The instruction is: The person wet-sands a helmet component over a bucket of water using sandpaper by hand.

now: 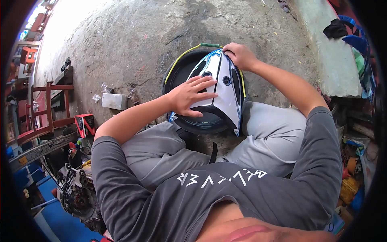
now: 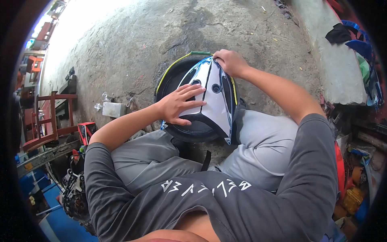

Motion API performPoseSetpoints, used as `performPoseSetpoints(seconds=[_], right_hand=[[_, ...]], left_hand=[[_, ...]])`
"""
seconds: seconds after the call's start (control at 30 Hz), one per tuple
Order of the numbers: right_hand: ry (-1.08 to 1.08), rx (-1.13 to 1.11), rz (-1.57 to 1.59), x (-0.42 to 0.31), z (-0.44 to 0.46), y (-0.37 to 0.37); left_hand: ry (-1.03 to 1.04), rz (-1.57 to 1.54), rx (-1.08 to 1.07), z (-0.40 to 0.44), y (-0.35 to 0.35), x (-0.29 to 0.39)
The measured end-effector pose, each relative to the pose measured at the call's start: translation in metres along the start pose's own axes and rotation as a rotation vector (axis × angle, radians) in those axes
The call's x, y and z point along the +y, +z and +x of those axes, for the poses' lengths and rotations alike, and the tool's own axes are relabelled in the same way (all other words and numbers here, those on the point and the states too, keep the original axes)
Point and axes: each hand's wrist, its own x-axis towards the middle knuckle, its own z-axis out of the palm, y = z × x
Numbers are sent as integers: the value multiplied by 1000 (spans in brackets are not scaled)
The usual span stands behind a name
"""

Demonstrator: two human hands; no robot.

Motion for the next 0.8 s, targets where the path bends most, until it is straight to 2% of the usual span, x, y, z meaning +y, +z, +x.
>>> performPoseSetpoints(seconds=[0.1,0.27,0.4,0.57,0.67,0.8], right_hand=[[-19,-72,12,-6,-10,-1],[81,9,23,4,1,3],[29,-3,61,9,6,5],[154,-6,72,0,8,5],[36,-22,105,-9,-1,6],[90,-69,117,-10,2,0]], left_hand=[[3,7,5,-2,2,-2],[10,-34,14,-1,3,-5],[10,-14,23,-3,3,-5],[4,-29,15,-2,4,-5],[8,-13,20,-3,4,-4],[3,-31,19,-3,4,-4]])
